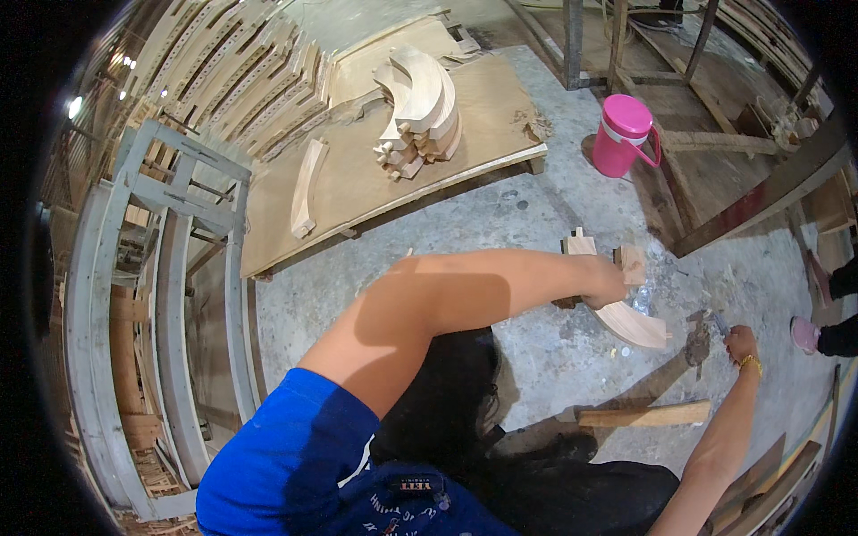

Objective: The person picks up curved wooden pieces from a crate and a table, then uses a caliper to measure their dimensions. They handle the pieces one at a time, inspecting them and placing them back on the table or floor.

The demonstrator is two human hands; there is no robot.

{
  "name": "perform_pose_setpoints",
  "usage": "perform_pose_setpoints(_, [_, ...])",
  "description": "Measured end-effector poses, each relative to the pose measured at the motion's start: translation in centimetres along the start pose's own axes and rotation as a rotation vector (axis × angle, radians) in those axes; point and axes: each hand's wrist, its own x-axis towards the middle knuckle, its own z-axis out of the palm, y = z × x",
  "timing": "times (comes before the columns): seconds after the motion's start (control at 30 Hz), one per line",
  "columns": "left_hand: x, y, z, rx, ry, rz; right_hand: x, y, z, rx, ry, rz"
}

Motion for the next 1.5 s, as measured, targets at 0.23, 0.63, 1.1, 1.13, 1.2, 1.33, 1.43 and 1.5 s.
perform_pose_setpoints(0.23, [0.3, -0.8, 1.0, -0.069, -0.003, -0.053, -0.2, -4.1, 0.1, 0.004, 0.031, -0.082])
perform_pose_setpoints(0.63, [1.0, -0.5, -0.1, -0.067, 0.059, 0.037, -0.9, -2.5, 0.4, -0.035, 0.038, 0.013])
perform_pose_setpoints(1.1, [1.4, -0.2, -0.6, -0.069, -0.014, 0.005, -0.7, -2.8, 0.4, -0.031, 0.028, -0.031])
perform_pose_setpoints(1.13, [1.4, -0.3, -0.5, -0.068, -0.019, -0.001, -0.7, -3.0, 0.5, -0.025, 0.027, -0.031])
perform_pose_setpoints(1.2, [1.5, -0.3, -0.4, -0.062, -0.019, -0.002, -0.8, -2.9, 0.3, -0.042, 0.033, -0.029])
perform_pose_setpoints(1.33, [1.9, -0.4, -0.1, -0.072, -0.016, -0.010, -1.0, -2.9, 0.2, -0.022, 0.034, -0.034])
perform_pose_setpoints(1.43, [2.2, -0.5, 0.3, -0.075, -0.023, -0.013, -1.3, -3.4, 0.2, -0.022, 0.005, -0.041])
perform_pose_setpoints(1.5, [2.5, -0.5, 0.3, -0.077, -0.031, -0.004, -1.4, -3.4, 0.1, -0.023, 0.008, -0.029])
